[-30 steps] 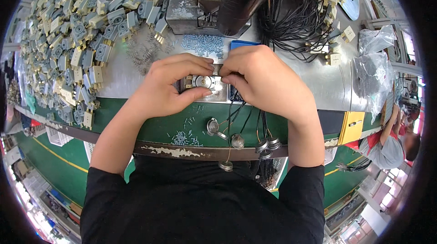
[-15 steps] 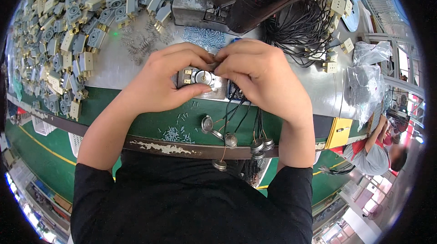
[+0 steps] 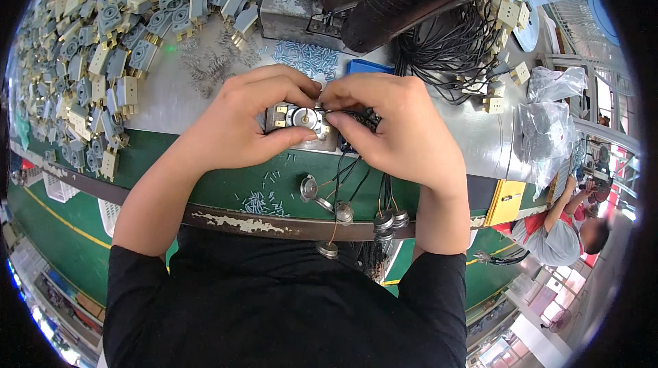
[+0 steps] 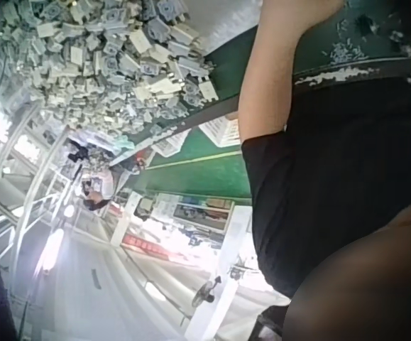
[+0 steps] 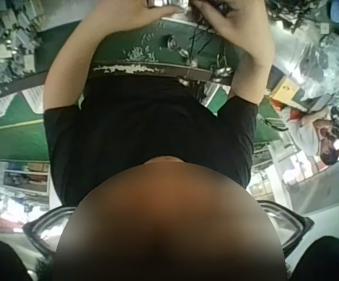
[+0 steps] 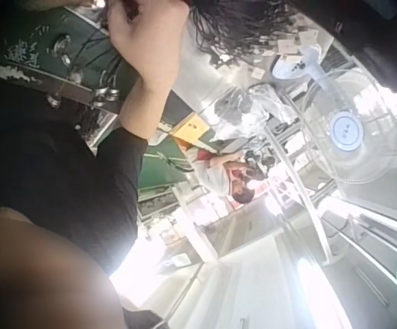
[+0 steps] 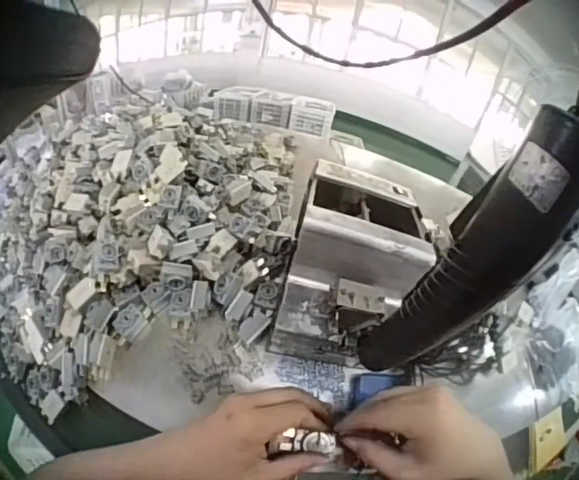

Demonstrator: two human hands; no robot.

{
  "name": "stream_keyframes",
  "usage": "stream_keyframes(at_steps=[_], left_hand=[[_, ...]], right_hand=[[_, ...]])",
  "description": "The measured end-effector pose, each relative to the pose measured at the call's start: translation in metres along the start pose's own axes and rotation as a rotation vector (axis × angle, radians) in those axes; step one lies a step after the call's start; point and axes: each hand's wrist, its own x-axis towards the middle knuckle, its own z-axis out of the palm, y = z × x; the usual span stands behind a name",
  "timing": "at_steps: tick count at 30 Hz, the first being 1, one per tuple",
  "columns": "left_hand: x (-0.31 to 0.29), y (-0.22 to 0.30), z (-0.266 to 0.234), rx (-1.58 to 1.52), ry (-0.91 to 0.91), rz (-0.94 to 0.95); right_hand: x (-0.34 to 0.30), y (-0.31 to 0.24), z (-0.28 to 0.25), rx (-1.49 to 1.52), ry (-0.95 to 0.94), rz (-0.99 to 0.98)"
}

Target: Assembling electronic modules by connecting wiring harnesses and securing them to plates using an electric screwdriver.

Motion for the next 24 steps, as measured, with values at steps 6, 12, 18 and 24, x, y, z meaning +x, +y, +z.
stream_keyframes(at_steps=[6, 12, 18, 24], left_hand=[[0.0, 0.001, -0.001, 0.005, 0.0, -0.01], [0.001, 0.001, 0.0, -0.006, 0.003, 0.002], [0.001, 0.002, 0.0, 0.004, -0.004, -0.001], [0.001, 0.004, -0.001, 0.02, -0.003, -0.008]], right_hand=[[0.0, -0.001, 0.007, 0.033, 0.056, 0.022], [-0.001, -0.004, 0.006, 0.021, 0.054, -0.003], [0.0, -0.002, 0.008, 0.036, 0.045, 0.055], [0.0, 0.005, 0.014, 0.165, 0.074, 0.122]])
